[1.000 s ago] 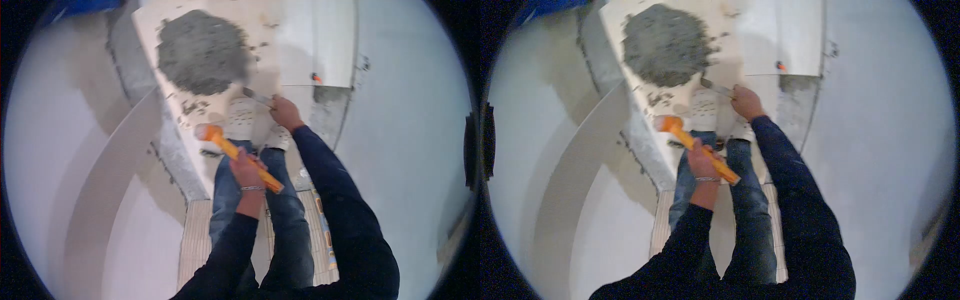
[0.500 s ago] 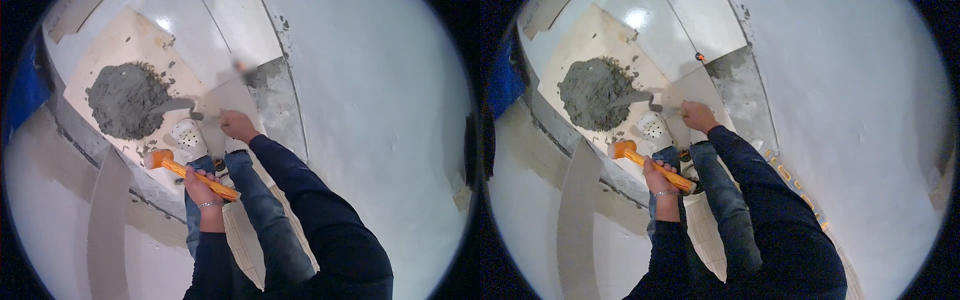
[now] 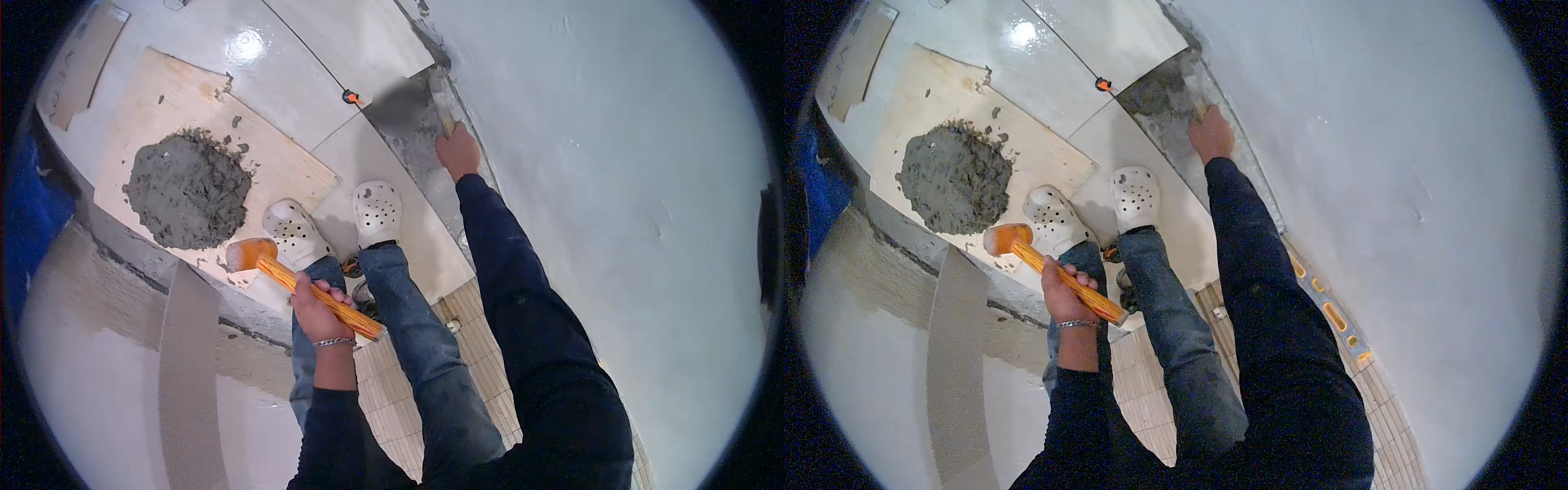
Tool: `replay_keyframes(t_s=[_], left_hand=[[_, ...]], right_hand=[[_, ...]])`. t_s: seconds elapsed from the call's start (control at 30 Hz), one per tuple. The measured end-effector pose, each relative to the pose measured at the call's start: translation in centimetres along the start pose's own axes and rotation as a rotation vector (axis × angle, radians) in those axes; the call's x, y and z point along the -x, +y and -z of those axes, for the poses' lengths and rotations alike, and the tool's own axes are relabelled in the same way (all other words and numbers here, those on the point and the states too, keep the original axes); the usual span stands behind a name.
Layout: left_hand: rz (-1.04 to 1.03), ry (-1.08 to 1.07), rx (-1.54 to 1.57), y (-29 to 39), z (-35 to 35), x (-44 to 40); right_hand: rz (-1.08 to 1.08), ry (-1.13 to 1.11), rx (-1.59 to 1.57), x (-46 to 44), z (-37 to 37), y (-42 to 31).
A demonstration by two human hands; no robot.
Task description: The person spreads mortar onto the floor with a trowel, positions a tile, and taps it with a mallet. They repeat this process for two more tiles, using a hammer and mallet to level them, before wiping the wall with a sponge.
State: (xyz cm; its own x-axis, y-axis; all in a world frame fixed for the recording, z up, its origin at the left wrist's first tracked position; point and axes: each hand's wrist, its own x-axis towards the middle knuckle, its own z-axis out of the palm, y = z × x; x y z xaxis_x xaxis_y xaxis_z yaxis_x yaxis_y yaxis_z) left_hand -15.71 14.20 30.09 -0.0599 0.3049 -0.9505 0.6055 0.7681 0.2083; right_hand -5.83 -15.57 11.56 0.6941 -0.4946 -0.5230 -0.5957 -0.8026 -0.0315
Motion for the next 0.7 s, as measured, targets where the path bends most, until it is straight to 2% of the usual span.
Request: replay_keyframes(t_s=[0.27,0.33,0.43,0.57,0.67,0.7], left_hand=[[0.024,-0.009,-0.006,0.8,-0.9,0.3],[0.037,-0.044,0.009,1.2,-0.7,0.4],[0.028,-0.056,-0.006,1.5,-0.4,0.3],[0.024,-0.059,-0.009,2.2,0.0,0.0],[0.029,-0.044,-0.018,2.9,0.3,-0.2],[0.016,-0.072,-0.017,3.0,0.2,-0.2]], right_hand=[[0.025,-0.005,-0.082,-2.5,-3.5,0.4],[0.081,-0.076,-0.113,-2.6,-4.0,0.6],[0.179,-0.066,-0.12,-2.4,-4.3,0.3],[0.097,-0.068,-0.205,-1.5,-3.8,-1.2],[0.029,-0.074,-0.264,-1.9,-6.3,-0.1],[0.243,-0.013,-0.108,-2.8,-8.1,1.8]])
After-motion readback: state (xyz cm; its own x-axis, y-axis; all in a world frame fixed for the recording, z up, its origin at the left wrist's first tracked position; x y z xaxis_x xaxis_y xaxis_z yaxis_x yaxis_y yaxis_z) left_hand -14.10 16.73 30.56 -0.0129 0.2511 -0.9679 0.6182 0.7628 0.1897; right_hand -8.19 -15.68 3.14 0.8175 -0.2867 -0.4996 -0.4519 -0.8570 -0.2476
